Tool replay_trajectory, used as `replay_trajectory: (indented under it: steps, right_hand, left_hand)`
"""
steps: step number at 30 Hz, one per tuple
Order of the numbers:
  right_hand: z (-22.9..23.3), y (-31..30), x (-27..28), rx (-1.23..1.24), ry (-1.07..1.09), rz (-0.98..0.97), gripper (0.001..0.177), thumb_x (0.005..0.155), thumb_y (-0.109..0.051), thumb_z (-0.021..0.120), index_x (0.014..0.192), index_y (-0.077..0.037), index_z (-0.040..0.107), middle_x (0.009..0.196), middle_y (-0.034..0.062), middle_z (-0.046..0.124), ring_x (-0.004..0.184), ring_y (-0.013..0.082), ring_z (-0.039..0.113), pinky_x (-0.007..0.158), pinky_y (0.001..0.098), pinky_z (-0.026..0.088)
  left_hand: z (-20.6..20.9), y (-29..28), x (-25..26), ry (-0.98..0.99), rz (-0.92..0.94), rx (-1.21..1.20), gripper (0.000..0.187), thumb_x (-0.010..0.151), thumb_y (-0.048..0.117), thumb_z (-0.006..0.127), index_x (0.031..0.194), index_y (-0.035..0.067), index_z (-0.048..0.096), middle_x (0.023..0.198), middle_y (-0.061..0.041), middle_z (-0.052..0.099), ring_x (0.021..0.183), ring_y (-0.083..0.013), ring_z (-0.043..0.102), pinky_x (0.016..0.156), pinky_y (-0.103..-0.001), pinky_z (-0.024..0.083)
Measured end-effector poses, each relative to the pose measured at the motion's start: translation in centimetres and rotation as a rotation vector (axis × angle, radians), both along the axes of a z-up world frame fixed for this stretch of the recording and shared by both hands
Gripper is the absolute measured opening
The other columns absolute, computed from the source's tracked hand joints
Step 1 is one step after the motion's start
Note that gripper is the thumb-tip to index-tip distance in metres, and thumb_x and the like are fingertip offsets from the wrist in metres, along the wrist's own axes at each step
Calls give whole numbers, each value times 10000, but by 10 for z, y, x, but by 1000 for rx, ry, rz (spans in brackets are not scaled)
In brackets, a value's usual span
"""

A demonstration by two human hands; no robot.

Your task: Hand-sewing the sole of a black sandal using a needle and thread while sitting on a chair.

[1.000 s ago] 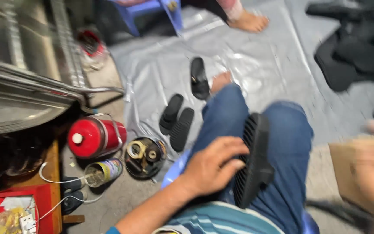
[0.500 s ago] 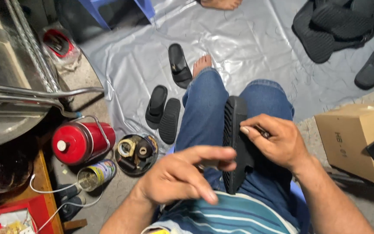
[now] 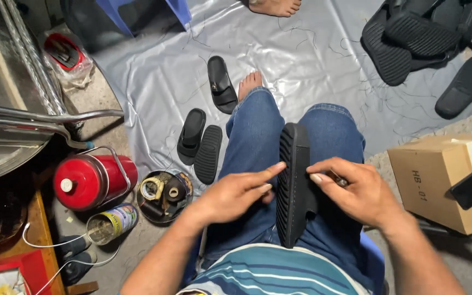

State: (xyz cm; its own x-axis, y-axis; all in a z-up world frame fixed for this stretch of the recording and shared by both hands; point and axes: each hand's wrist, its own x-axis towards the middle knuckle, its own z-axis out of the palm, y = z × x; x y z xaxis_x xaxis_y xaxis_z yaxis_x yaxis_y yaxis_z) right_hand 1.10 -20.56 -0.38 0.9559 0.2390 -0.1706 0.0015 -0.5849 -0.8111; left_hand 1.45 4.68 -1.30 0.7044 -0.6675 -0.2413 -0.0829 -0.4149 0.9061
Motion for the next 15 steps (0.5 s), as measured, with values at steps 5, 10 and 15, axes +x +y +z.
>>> replay_trajectory:
  steps: [5,10,15]
  right_hand:
    - [34,-20,-2,-131,-115,267,395,858,-226,472,1235,-110,500,1110,85,560,1017,197,561,855,306,432]
    - [24,-24,10,-276,-180,455,440,802,-146,535,1217,-291,546,1004,-19,581,817,161,600,612,306,472]
    - [19,-13,23,-416,-240,559,399,804,-243,546,1189,-346,560,972,-22,560,813,186,586,545,351,487]
  left_hand:
    - [-12,51,14,139,742,151,492,891,391,392,583,104,647,1055,-1,695,1083,-144,591,959,-287,350]
    - [-7,32,10,-496,696,499,196,849,207,539,965,76,626,1210,-219,466,1114,-390,469,931,-495,371]
    - [4,-24,-10,-508,417,-50,222,845,192,604,1031,71,580,1199,-180,529,1146,-306,521,1012,-401,378]
